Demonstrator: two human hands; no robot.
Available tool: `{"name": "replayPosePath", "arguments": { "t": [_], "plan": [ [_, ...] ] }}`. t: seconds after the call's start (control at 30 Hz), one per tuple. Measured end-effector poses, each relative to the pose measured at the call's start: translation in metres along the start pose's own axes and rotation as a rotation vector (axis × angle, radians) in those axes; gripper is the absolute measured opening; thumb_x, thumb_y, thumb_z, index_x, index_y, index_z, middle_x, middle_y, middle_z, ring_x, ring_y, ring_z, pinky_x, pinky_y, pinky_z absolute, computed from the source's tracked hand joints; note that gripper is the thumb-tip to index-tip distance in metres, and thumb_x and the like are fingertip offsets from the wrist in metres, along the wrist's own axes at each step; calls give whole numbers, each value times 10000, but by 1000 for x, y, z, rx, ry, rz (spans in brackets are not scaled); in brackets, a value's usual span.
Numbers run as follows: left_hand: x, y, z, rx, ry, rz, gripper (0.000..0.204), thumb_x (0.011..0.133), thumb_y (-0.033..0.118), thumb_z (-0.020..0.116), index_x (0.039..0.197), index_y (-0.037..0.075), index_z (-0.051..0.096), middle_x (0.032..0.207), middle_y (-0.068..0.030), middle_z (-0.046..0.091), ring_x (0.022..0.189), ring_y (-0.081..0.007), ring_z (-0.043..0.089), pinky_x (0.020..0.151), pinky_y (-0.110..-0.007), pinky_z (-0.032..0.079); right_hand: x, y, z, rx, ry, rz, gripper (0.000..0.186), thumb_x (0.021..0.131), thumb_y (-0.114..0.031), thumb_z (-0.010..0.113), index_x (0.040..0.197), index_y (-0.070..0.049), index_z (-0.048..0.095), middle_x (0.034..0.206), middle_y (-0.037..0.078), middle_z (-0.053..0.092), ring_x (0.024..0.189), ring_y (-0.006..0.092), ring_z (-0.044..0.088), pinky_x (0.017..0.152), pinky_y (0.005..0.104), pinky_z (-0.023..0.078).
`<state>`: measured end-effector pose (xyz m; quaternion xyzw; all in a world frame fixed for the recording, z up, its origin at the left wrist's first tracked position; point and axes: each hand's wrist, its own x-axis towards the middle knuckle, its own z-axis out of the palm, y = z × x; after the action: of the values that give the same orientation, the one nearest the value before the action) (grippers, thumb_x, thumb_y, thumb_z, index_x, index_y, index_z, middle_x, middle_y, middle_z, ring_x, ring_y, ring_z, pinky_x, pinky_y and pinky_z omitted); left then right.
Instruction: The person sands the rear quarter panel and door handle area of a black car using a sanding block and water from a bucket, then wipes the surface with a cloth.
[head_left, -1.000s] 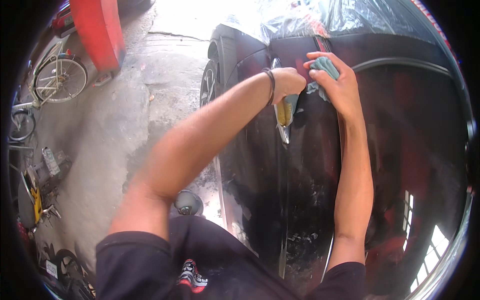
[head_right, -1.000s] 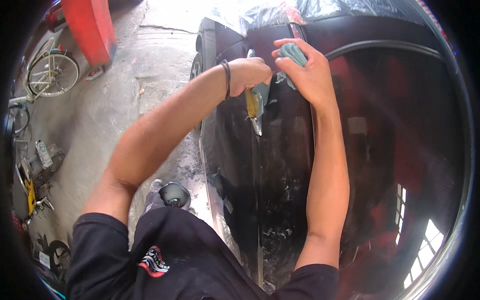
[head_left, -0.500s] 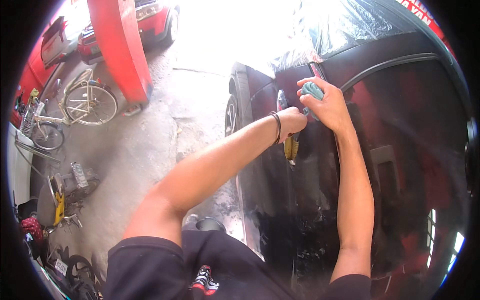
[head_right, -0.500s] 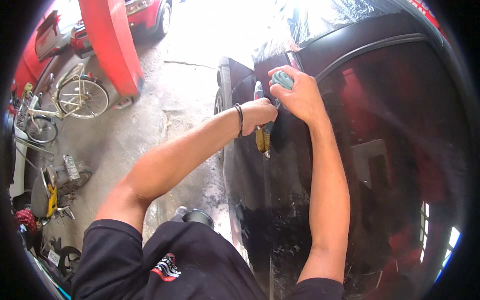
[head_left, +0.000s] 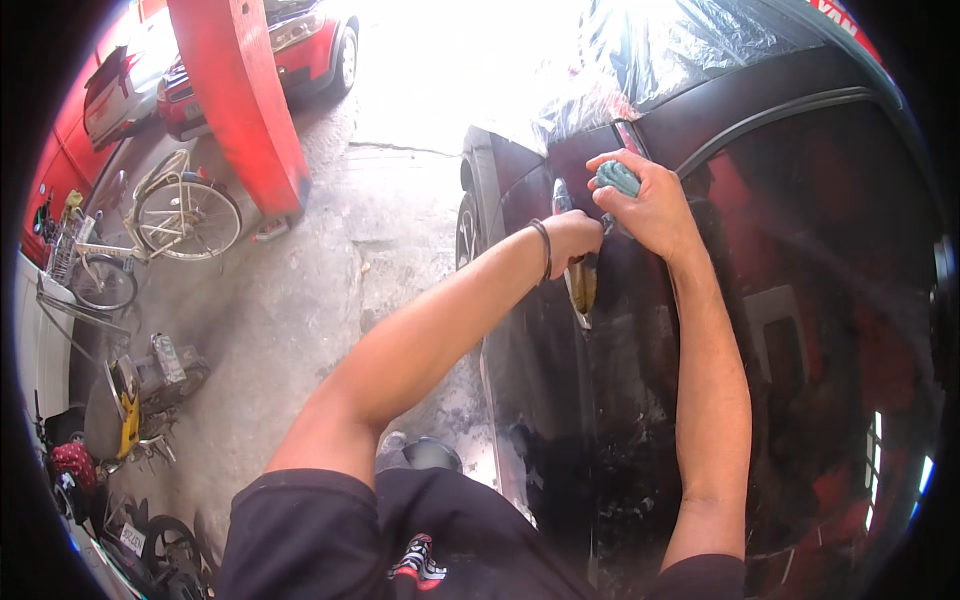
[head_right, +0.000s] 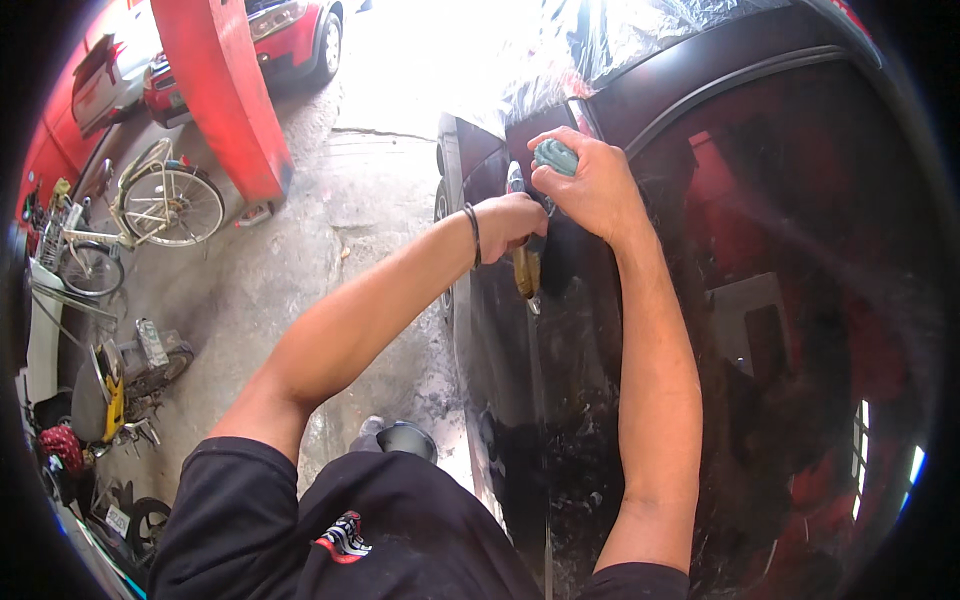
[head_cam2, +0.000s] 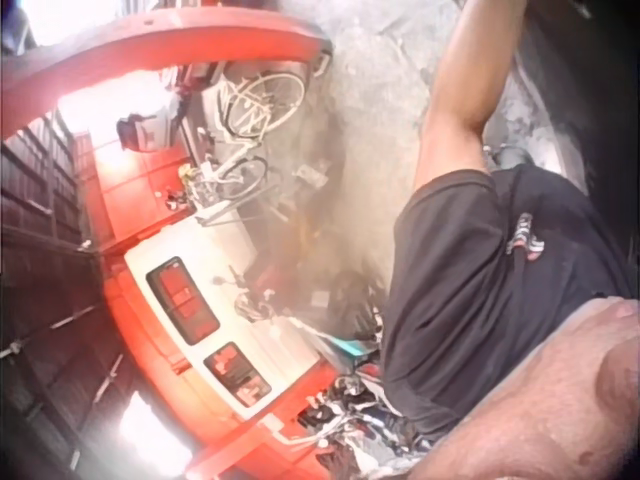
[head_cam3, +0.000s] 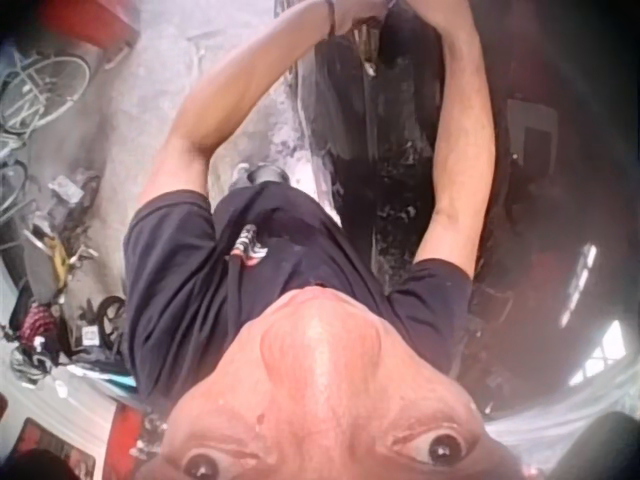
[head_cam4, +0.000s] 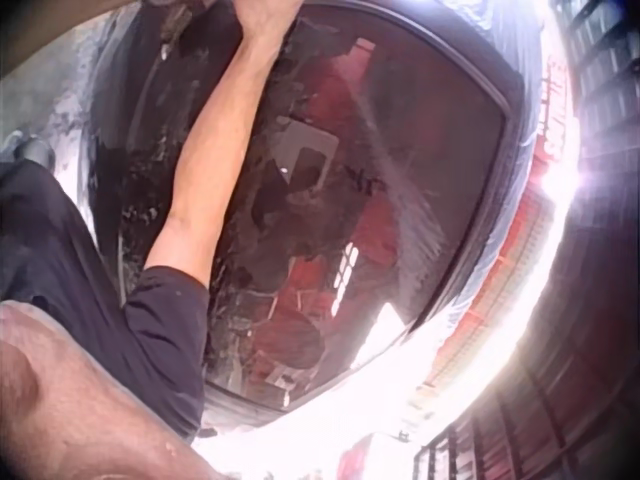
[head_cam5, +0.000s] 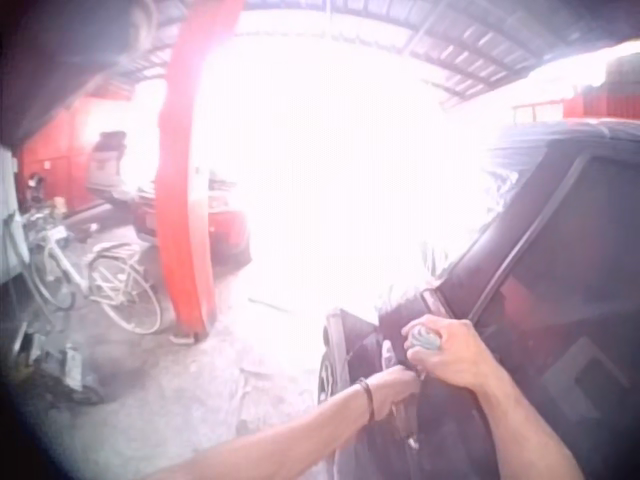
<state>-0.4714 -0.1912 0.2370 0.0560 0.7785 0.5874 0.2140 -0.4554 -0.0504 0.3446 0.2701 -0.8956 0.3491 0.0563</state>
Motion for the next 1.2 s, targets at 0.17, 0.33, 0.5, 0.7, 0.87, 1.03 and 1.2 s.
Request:
{"name": "replayPosePath", "arguments": {
  "t": [0.17, 0.33, 0.5, 0.7, 0.87, 1.03, 1.2],
  "plan": [
    [10, 20, 8, -422, 320, -188, 358, 1016, 235, 689, 1277, -4, 738, 1194, -170, 743, 1097, -286, 749, 837, -451, 575, 0, -2, -1, -65, -35, -20, 323, 944, -118, 730, 1257, -50, 770, 1059, 67, 813, 988, 119, 749, 892, 303, 598],
    [18, -2, 0, 148, 128, 139, 212, 900, 192, 754, 1016, 16, 782, 907, -100, 719, 865, -228, 710, 712, -420, 532, 1, 8, -9, -41, -31, -23, 319, 951, -138, 730, 1253, -43, 771, 1057, 70, 810, 987, 120, 747, 891, 308, 598],
    [22, -5, -18, 734, -125, 349, 228, 916, 238, 704, 971, 26, 765, 807, -63, 663, 709, -167, 633, 564, -417, 466, 1, 10, 2, 0, -10, -1, 359, 903, -251, 767, 1225, -96, 802, 974, 128, 794, 895, 209, 760, 874, 348, 590],
    [29, 6, -19, 465, 53, 10, 304, 827, 130, 831, 1102, 16, 768, 1024, -129, 766, 959, -275, 744, 753, -399, 570, 1, 3, 0, 138, -8, -18, 369, 905, -260, 768, 1224, -79, 803, 990, 70, 797, 901, 144, 728, 858, 325, 577],
    [-19, 7, -17, -31, -74, 1, 131, 866, 131, 688, 972, 59, 718, 754, -21, 503, 695, -143, 456, 635, -344, 354, -3, 11, -6, 69, 14, 47, 376, 901, -265, 778, 1218, -65, 800, 974, 56, 783, 895, 127, 707, 862, 315, 571],
    [7, 17, -13, 4, 87, 4, 140, 901, 152, 680, 961, 28, 706, 767, -18, 526, 692, -149, 479, 574, -395, 335, -3, 6, 0, 103, 23, 36, 371, 898, -264, 788, 1211, -64, 803, 953, 36, 776, 875, 118, 694, 840, 308, 566],
    [8, -34, 11, 301, 56, 261, 182, 940, 122, 633, 975, -24, 737, 841, -60, 603, 779, -182, 555, 622, -416, 406, 0, 3, -3, 172, 32, 72, 346, 908, -247, 797, 1206, -72, 805, 945, 21, 775, 861, 95, 684, 805, 297, 563]
  ]
}}
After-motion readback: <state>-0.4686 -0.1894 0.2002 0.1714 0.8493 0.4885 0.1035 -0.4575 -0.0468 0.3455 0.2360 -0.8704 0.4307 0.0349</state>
